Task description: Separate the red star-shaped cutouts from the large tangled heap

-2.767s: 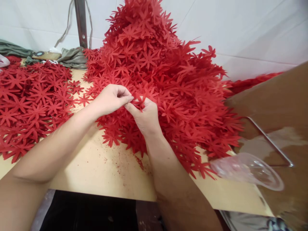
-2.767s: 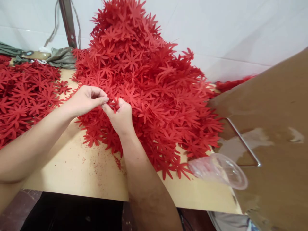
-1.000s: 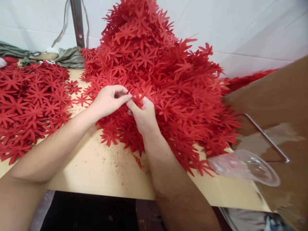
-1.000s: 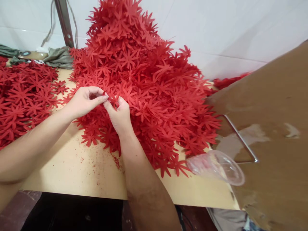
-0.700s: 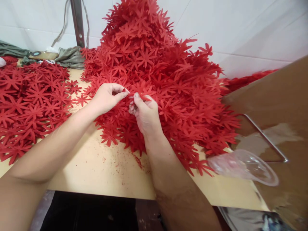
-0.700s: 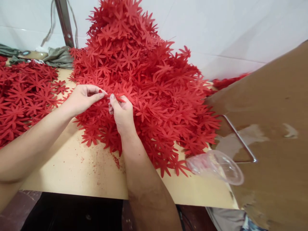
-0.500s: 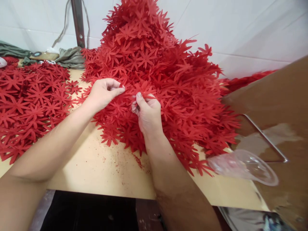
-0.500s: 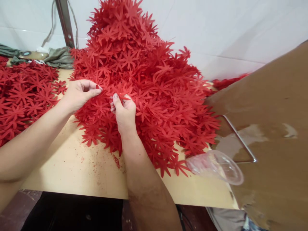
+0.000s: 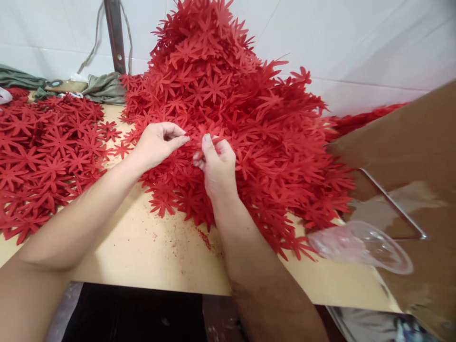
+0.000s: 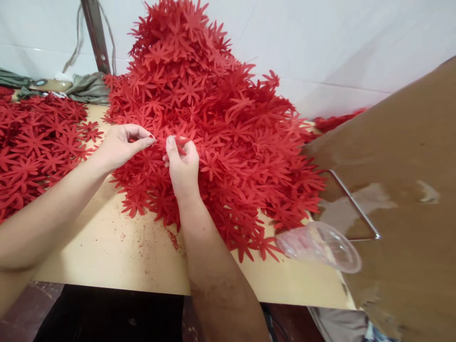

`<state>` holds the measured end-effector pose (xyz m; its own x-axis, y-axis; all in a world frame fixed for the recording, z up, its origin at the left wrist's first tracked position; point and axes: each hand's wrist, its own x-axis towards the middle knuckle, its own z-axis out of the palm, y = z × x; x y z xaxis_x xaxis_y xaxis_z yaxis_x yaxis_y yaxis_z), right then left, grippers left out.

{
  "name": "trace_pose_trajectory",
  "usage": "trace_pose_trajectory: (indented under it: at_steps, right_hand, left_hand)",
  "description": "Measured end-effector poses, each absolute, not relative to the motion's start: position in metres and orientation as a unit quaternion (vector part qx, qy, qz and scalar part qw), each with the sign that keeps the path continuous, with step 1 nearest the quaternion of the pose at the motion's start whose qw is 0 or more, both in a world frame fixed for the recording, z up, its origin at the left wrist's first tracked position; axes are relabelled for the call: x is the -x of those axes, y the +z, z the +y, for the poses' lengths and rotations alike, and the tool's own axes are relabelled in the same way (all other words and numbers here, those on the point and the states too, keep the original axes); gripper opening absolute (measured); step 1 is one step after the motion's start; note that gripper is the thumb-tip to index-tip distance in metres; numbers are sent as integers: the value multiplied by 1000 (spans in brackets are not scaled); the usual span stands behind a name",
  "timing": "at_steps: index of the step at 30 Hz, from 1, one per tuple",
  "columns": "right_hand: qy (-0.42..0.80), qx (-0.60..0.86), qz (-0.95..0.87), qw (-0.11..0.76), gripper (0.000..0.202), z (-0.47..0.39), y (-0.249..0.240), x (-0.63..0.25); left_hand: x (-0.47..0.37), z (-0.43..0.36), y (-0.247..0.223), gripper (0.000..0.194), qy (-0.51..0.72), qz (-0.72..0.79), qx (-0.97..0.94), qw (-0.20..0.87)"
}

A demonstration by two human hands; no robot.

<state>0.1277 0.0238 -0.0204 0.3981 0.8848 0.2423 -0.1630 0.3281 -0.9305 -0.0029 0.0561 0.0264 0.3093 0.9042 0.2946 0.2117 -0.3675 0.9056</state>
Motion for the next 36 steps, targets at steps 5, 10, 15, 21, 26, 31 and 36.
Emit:
trace_pose_trajectory:
  at_steps: [5,10,15,21,26,31,36]
  right_hand:
    - [274,450,-404,748,38,23,-20,-126]
    - [307,426,-457,718,36,17,-15,-123]
    - [403,407,-467,673,36,16,-13,-124]
    - [413,402,-437,690,41,17,-14,-125]
    - [419,371,-478,677,41,12,-11,-120]
    - [430,337,-468,694,36,8,-8,-120]
    - [449,290,-403,743,28,8,-2,-121]
  left_hand:
    - [5,57,26,20,434,414,-706,376]
    - [4,56,25,30,420,413,-723,360]
    - [4,55,24,27,396,399,-741,367]
    - [13,65,28,31,446,377,-678,446]
    - [9,64,29,31,501,405,-624,443]
    - [2,64,23,31,507,444,-589,446]
    - [22,79,17,36,546,499,-543,397]
